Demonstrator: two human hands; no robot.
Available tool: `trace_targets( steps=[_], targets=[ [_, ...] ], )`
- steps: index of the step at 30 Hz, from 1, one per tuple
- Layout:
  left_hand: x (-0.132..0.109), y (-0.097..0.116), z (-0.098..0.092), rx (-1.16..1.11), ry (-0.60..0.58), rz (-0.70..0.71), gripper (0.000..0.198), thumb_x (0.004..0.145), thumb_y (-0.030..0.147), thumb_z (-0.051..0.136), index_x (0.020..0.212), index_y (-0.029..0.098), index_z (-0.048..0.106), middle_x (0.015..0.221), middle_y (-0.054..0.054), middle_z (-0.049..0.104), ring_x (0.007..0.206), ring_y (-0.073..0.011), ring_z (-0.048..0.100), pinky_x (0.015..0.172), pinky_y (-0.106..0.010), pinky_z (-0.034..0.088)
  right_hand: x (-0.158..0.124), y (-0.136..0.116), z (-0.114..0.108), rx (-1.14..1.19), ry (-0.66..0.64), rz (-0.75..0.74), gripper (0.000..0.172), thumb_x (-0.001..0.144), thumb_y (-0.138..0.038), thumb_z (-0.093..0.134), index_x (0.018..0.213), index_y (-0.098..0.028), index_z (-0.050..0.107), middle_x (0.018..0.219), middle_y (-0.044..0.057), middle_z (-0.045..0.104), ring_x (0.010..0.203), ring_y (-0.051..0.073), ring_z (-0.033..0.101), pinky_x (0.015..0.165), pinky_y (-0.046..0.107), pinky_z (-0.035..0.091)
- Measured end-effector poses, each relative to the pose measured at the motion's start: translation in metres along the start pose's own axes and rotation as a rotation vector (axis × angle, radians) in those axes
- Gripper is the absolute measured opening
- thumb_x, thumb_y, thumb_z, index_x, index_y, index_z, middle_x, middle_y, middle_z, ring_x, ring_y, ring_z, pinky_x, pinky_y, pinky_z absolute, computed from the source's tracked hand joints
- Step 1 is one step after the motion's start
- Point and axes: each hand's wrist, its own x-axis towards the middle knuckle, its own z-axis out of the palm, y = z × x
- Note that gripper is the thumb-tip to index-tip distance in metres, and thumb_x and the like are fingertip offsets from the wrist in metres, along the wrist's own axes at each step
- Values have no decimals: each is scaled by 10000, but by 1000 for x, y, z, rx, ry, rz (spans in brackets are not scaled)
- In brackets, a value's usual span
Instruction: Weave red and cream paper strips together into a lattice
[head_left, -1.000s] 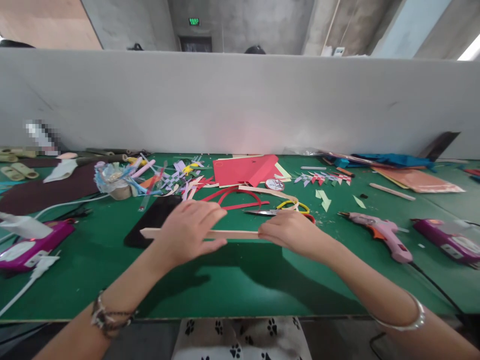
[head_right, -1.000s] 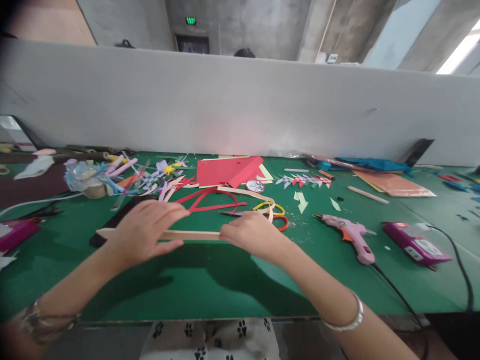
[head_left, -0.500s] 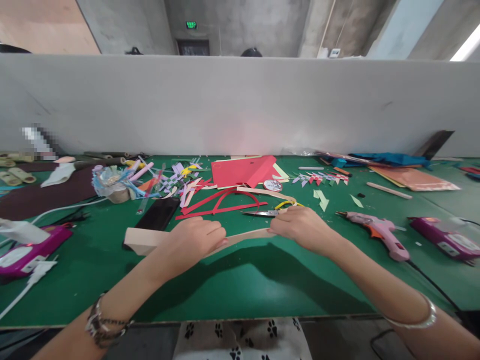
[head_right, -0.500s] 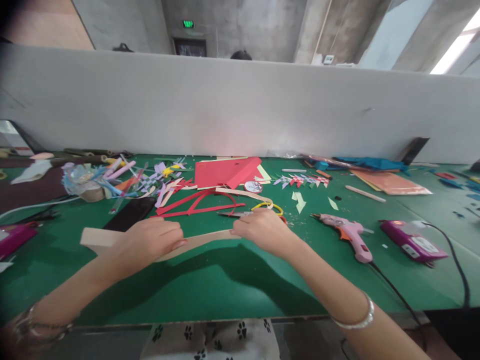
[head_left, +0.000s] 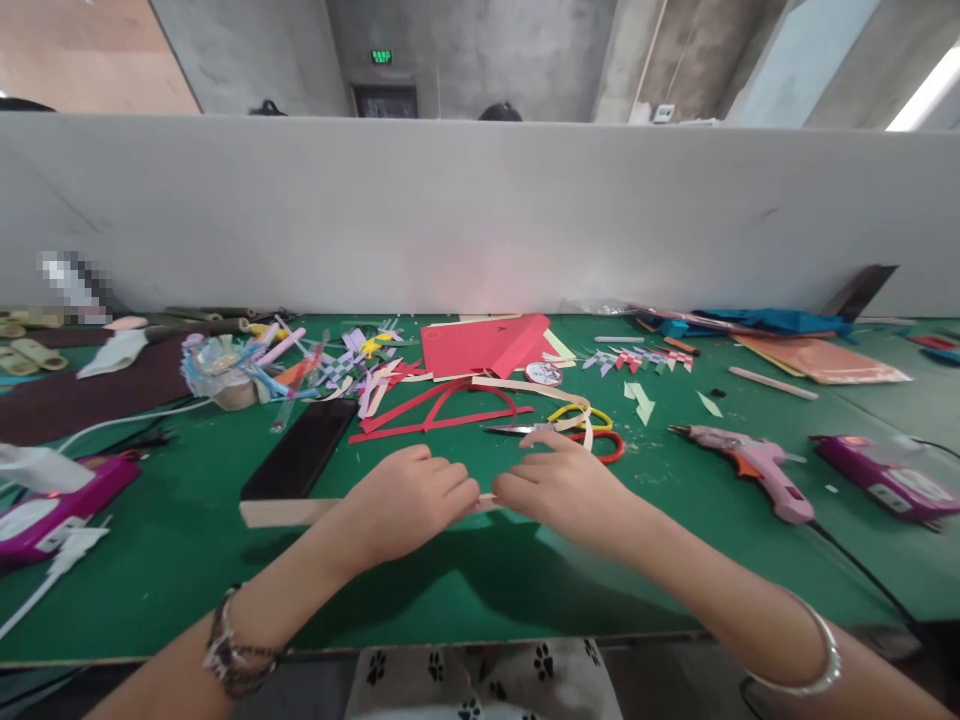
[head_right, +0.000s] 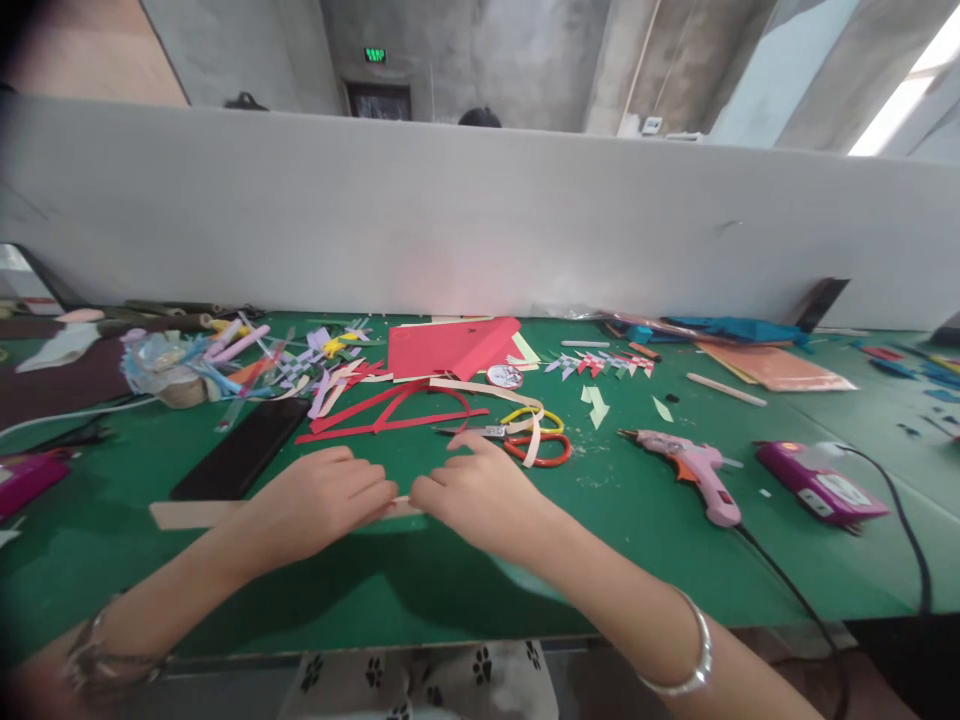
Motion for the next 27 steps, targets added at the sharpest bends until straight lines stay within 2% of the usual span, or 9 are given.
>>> trace_targets(
  steps=[4,7,11,15,21,24,27],
  targets=[
    [-6,-1,3,58,62,26,422,937,165,232,584,171,465,475,24,466,445,-132,402,469,-266,242,-3,7,-2,79,-65,-26,328,896,-216,369,604,-178,516,459,-67,528,406,80,397,778,265,306],
    [-28,-10,3,101,88,2,438,937,147,225,575,170,470,463,23,468,437,-126,390,482,-254,262,-15,18,-6,86,-97,-9,324,895,-156,334,639,-180,531,491,-60,553,417,81,417,821,280,295],
    [-62,-23,-1,158,38,-28,428,929,126,251,560,175,462,472,21,480,441,-120,402,497,-244,288,-31,28,-9,77,-110,8,350,893,-116,287,656,-188,535,515,-51,557,452,87,450,813,276,305],
    [-86,-26,-5,220,44,-49,424,930,141,278,558,179,477,456,30,465,424,-118,386,482,-248,285,-39,31,-13,0,-81,8,358,875,-75,268,694,-189,554,534,-43,558,483,93,458,824,272,308],
    [-90,-21,-11,205,49,-9,402,926,147,302,574,179,493,461,37,476,426,-111,400,494,-258,294,-41,35,-12,-159,-25,-16,333,863,-66,295,722,-176,575,589,-9,567,602,127,489,789,273,326],
    [-86,-19,-12,232,49,-3,374,918,125,316,597,177,501,463,42,482,421,-107,406,494,-262,286,-43,36,-1,-209,-44,19,252,836,-69,377,777,-170,600,676,11,599,688,150,509,782,290,335],
    [-81,-14,-6,242,38,-12,381,917,97,301,607,171,510,480,36,507,435,-108,430,502,-267,281,-43,31,16,-226,-110,131,176,802,-86,463,775,-171,615,757,33,614,760,179,527,778,319,352]
  ],
)
